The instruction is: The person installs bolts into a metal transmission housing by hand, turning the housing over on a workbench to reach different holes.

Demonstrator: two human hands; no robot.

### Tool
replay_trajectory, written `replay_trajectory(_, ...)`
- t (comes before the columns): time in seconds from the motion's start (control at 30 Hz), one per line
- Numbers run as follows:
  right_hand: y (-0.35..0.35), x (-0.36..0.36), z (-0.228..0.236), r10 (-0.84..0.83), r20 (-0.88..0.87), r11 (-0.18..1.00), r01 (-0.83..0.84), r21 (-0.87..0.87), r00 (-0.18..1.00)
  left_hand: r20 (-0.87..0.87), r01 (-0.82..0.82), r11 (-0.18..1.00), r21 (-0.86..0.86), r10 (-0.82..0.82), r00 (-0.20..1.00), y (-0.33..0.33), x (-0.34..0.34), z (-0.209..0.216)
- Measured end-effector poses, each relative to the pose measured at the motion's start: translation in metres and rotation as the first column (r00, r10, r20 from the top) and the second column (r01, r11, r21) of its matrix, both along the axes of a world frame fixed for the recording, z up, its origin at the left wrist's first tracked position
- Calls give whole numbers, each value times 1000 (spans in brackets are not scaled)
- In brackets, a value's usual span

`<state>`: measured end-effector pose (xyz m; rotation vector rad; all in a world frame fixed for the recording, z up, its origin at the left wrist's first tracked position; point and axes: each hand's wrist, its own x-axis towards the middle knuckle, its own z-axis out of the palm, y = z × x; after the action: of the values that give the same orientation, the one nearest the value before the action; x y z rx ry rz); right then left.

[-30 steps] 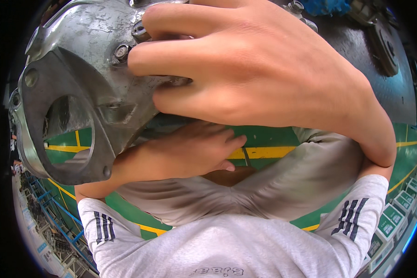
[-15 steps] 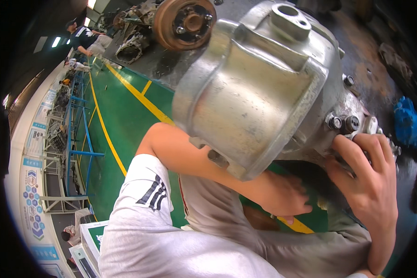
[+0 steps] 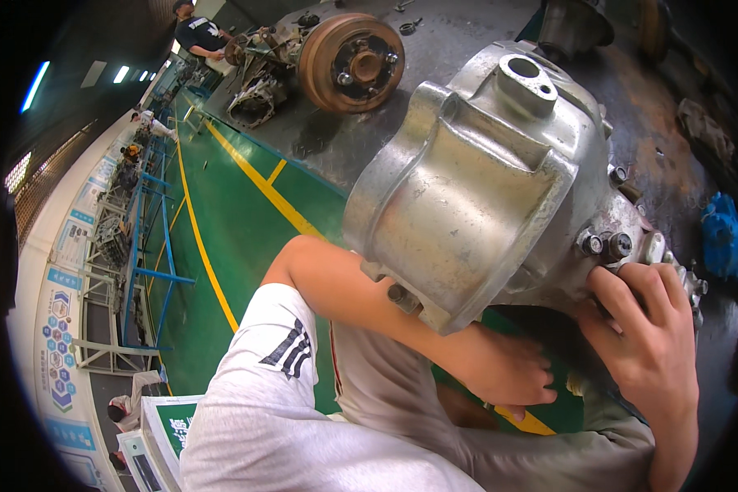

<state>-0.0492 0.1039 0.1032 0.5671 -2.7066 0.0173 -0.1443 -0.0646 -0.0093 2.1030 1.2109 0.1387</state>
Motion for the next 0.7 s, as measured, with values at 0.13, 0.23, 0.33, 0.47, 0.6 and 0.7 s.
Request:
replay_trajectory(0.13, -1, -5, 0, 16, -33, 1000, -16, 7, 999, 8, 25, 1000, 3, -25, 1000, -3, -4, 2)
replay_trajectory(0.23, 1, -10, -3, 52, -39, 999, -52, -1, 998, 19, -9, 998, -60, 10, 1000, -6, -8, 7)
replay_trajectory(0.33, 3, -4, 3, 45, -21, 999, -45, 30, 999, 42, 22, 999, -48, -20, 999, -1, -5, 9)
replay_trajectory(0.47, 3, -5, 2, 42, -34, 999, -41, 23, 999, 26, 21, 1000, -1, -21, 999, -1, -3, 3)
replay_trajectory(0.6, 7, -5, -1, 91, -52, 995, -88, 51, 995, -6, 7, 999, -34, -7, 1000, 0, 0, 1)
replay_trajectory(0.7, 8, -9, -4, 92, -113, 994, -84, 76, 989, -16, -2, 999, -49, 1, 1000, 0, 0, 0)
